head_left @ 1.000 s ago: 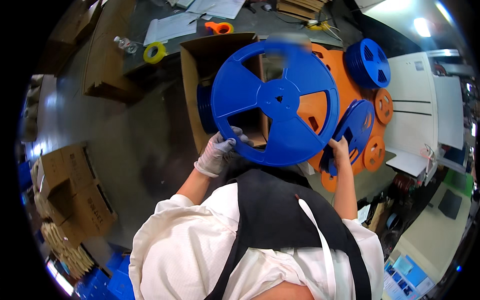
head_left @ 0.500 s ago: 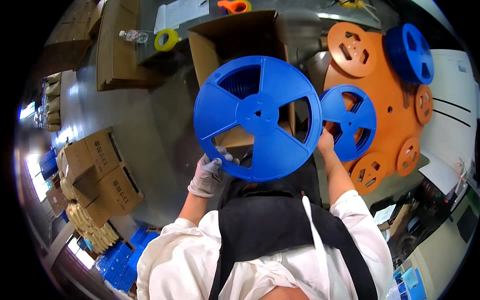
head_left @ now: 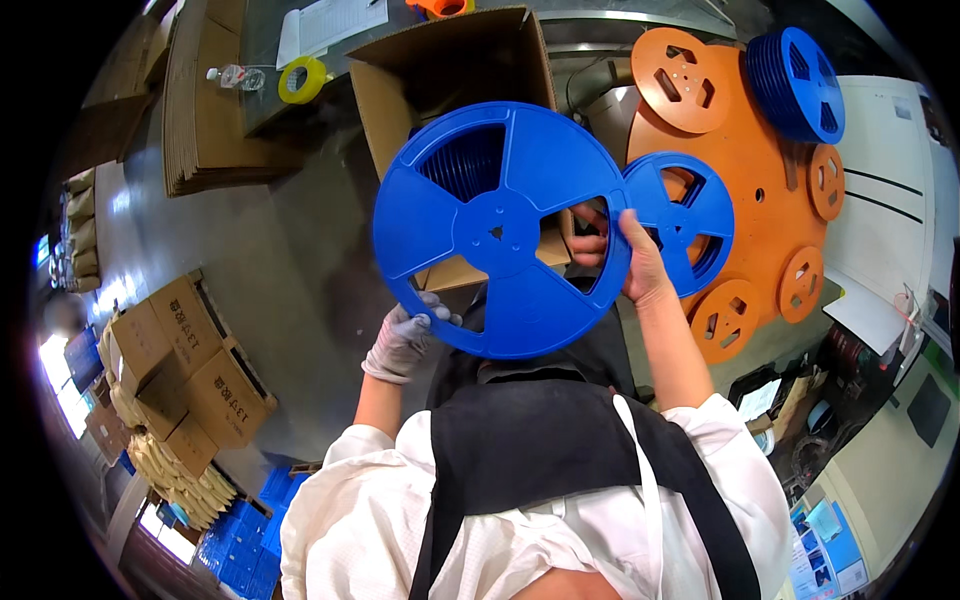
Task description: The person picks up blue plastic spools from a stack on a table and places them into a cardboard box. The person handles the spools one by one, inspecting them briefly before stacking them inside the box.
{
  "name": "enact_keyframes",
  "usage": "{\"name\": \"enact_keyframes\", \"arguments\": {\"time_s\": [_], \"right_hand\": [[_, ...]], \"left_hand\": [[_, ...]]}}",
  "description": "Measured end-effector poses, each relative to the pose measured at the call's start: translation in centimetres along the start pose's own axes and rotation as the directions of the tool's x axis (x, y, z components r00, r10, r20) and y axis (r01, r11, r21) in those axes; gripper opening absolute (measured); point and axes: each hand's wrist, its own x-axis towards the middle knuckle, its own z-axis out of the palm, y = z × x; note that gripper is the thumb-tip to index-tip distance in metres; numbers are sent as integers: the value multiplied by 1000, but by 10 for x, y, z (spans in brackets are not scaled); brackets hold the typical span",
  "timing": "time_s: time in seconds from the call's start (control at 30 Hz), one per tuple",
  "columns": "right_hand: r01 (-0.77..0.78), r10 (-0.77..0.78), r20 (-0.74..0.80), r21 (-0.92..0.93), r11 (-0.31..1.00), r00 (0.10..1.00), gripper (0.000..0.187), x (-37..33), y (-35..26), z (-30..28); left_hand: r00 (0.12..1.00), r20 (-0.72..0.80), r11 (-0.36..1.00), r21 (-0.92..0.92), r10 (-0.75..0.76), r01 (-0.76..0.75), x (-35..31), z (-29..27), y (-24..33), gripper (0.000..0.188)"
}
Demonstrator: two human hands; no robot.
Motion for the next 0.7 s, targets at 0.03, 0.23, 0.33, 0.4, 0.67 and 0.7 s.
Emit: {"name": "enact_keyframes", "arguments": {"time_s": [0.03,0.23,0.33,0.4,0.67,0.7], "right_hand": [[63,-62,36,-25,998,997,51,-2,-2,7],[166,-167,71,22,986,983,47,-24,16,53],[136,-132,68,-61,989,989,43,-32,27,74],[119,-107,113,-101,988,988,42,-41,26,88],[86,-84,21,-65,994,996,47,-56,25,69],[90,-89,9,-52,995,996,46,-53,24,67]], "left_hand": [[999,-25,997,57,-48,49,2,2,5,35],[570,168,-1,960,804,-281,60,52,66,53],[464,676,-642,722,573,-259,59,173,94,42],[475,770,-686,618,427,-384,82,211,95,26],[925,41,-15,999,377,-38,147,142,122,43],[897,37,30,998,441,-57,166,116,115,42]]}}
